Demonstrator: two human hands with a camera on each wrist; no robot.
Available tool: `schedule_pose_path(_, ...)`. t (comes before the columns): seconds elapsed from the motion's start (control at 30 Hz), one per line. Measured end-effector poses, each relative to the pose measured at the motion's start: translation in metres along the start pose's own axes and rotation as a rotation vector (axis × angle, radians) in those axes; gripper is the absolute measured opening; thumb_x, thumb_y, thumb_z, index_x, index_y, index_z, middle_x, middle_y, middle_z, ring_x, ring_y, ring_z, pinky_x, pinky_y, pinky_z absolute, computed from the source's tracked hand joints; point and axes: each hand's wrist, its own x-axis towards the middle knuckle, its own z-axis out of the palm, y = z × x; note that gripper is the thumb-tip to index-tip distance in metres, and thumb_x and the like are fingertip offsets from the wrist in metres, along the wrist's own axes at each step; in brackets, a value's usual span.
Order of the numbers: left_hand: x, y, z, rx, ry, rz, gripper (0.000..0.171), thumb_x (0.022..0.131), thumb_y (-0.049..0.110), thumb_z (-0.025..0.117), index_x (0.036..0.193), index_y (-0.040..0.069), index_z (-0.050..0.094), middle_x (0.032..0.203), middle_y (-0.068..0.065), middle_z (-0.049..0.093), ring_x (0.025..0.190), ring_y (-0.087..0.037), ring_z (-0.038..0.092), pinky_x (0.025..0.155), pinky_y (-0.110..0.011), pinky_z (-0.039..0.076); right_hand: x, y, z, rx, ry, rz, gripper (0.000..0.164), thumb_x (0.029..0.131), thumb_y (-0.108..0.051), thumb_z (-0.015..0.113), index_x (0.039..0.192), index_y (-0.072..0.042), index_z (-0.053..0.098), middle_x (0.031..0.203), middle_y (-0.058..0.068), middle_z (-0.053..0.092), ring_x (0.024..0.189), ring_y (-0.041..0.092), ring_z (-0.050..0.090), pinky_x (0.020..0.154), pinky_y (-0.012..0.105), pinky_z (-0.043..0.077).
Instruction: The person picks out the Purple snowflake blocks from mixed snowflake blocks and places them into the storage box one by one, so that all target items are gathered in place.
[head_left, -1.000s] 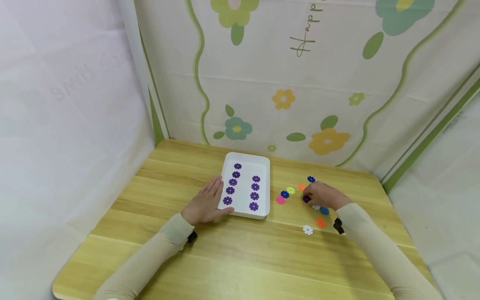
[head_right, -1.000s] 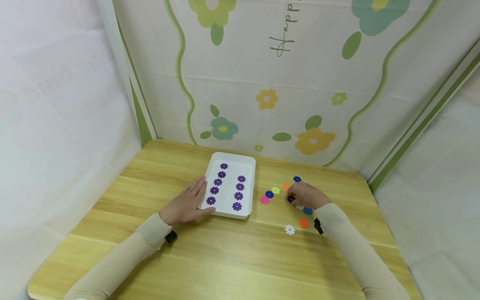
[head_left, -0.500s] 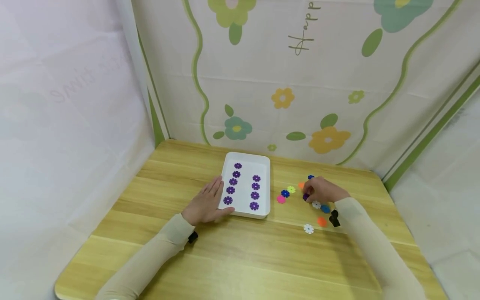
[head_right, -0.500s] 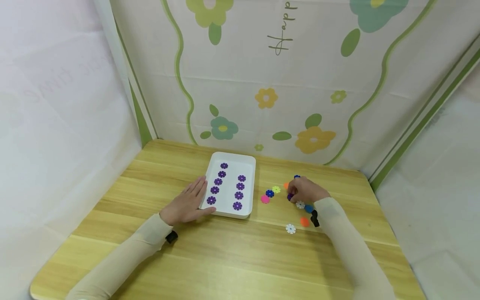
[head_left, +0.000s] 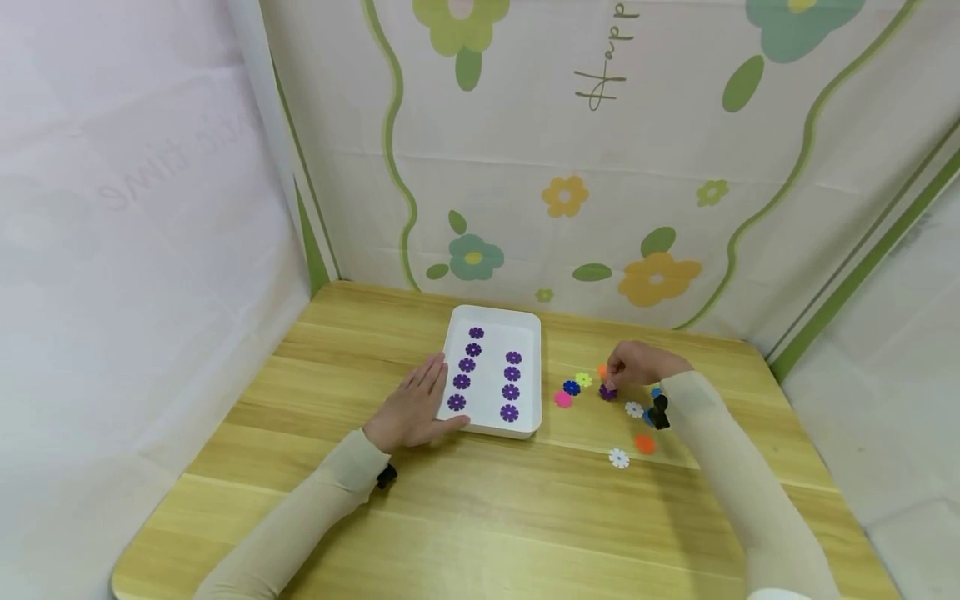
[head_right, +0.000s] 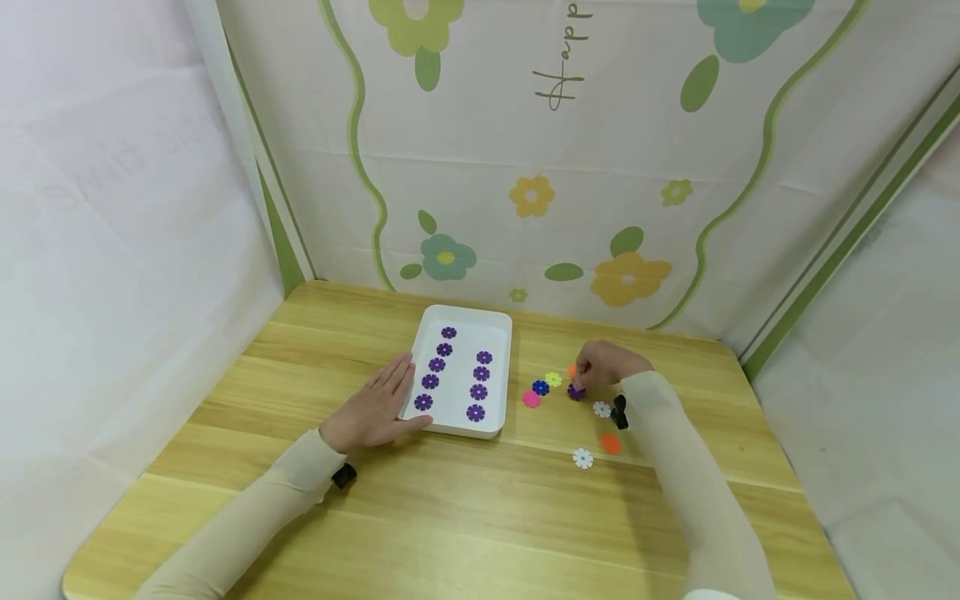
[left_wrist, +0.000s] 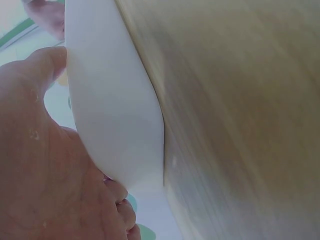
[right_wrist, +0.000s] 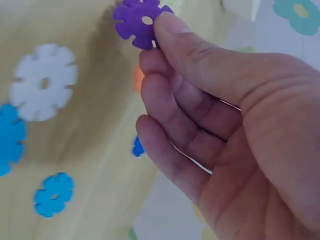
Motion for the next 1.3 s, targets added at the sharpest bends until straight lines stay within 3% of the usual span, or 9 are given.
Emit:
schedule_pose_path(0.2,-0.001,-0.001,0.0,-0.002,-0.001,0.0,0.104,0.103,0.07,0.045,0.164,-0.01,0.019,0.176,-0.025,0.006,0.166,-0.04,0.01,0.134,-0.054,0.018,0.011,-0.014,-0.021,-0.025,0.015,-0.053,0.02,0.105,-0.01,0.064,0.088,-0.003,0.073,0.081,0.008,0.069,0.067,0.01,0.048,0.064,0.026,0.043)
schedule_pose_path(0.5,-0.002,-0.003,0.001,-0.013,0.003,-0.004,0.104,0.103,0.069,0.046,0.165,-0.009,0.018,0.176,-0.025,0.006,0.166,-0.04,0.009,0.134,-0.055,0.018,0.038,-0.041,-0.04,-0.024,0.117,-0.107,0.019,0.106,-0.012,0.063,0.093,-0.006,0.076,0.09,0.008,0.074,0.073,0.013,0.054,0.067,0.028,0.048)
schedule_pose_path(0.77,-0.001,-0.004,0.004,-0.014,-0.004,-0.002,0.106,0.103,0.072,0.043,0.165,-0.009,0.015,0.176,-0.024,0.003,0.166,-0.04,0.008,0.135,-0.054,0.017,0.063,-0.068,-0.047,-0.007,0.186,-0.066,0.019,0.106,-0.016,0.065,0.094,-0.007,0.076,0.093,0.008,0.073,0.072,0.017,0.051,0.068,0.031,0.046)
schedule_pose_path(0.97,-0.001,-0.003,0.003,-0.022,-0.011,-0.008,0.106,0.102,0.073,0.043,0.165,-0.008,0.015,0.177,-0.023,0.002,0.166,-0.039,0.007,0.135,-0.053,0.016,0.085,-0.088,-0.048,0.003,0.238,-0.051,0.017,0.105,-0.017,0.066,0.099,-0.006,0.079,0.101,0.01,0.076,0.082,0.02,0.057,0.076,0.033,0.049)
schedule_pose_path(1.13,0.0,-0.003,0.005,-0.022,0.004,-0.004,0.105,0.103,0.07,0.045,0.165,-0.009,0.016,0.177,-0.024,0.004,0.166,-0.04,0.008,0.135,-0.054,0.017,0.105,-0.099,-0.042,0.024,0.268,-0.049,0.019,0.106,-0.015,0.066,0.101,-0.003,0.079,0.105,0.019,0.077,0.081,0.02,0.057,0.074,0.032,0.048)
schedule_pose_path(1.3,0.0,0.0,0.006,-0.026,0.002,-0.008,0.104,0.103,0.07,0.045,0.165,-0.009,0.016,0.177,-0.024,0.004,0.166,-0.039,0.008,0.135,-0.054,0.016,0.12,-0.1,-0.032,0.009,0.28,-0.04,0.018,0.105,-0.015,0.066,0.1,-0.004,0.079,0.105,0.018,0.078,0.082,0.02,0.061,0.073,0.031,0.052)
